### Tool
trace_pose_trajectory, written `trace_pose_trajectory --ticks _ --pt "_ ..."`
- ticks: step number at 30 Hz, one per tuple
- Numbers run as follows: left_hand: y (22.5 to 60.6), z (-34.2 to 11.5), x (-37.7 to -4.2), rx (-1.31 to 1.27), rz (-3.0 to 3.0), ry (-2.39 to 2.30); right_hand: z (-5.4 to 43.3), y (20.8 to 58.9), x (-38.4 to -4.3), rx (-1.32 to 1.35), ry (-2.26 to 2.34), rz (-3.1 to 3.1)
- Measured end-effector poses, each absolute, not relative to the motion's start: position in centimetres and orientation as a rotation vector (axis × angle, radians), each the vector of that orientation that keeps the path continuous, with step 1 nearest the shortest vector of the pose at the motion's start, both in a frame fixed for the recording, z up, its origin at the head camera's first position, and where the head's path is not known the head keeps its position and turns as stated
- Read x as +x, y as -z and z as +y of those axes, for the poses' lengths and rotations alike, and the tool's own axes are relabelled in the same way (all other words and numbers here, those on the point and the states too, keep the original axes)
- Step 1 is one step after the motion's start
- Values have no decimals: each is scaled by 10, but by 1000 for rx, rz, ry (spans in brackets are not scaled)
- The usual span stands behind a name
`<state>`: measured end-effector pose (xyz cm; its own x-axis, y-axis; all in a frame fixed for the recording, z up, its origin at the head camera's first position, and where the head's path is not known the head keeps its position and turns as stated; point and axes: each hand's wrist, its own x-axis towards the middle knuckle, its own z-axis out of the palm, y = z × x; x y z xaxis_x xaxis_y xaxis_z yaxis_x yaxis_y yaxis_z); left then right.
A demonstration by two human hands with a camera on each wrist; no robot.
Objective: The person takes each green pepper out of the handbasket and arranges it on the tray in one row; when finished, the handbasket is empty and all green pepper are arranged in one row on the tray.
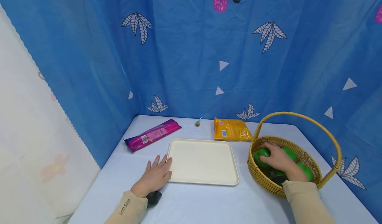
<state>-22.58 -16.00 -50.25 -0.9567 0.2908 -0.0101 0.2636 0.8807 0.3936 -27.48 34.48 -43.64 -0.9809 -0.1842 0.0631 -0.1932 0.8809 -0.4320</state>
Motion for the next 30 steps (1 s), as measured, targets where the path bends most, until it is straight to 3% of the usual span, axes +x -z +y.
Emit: trace_pose_trajectory --ticks 30 --pt "501 -159 -226 435 2982 -615 344 432 -273 150 -708 -2916"
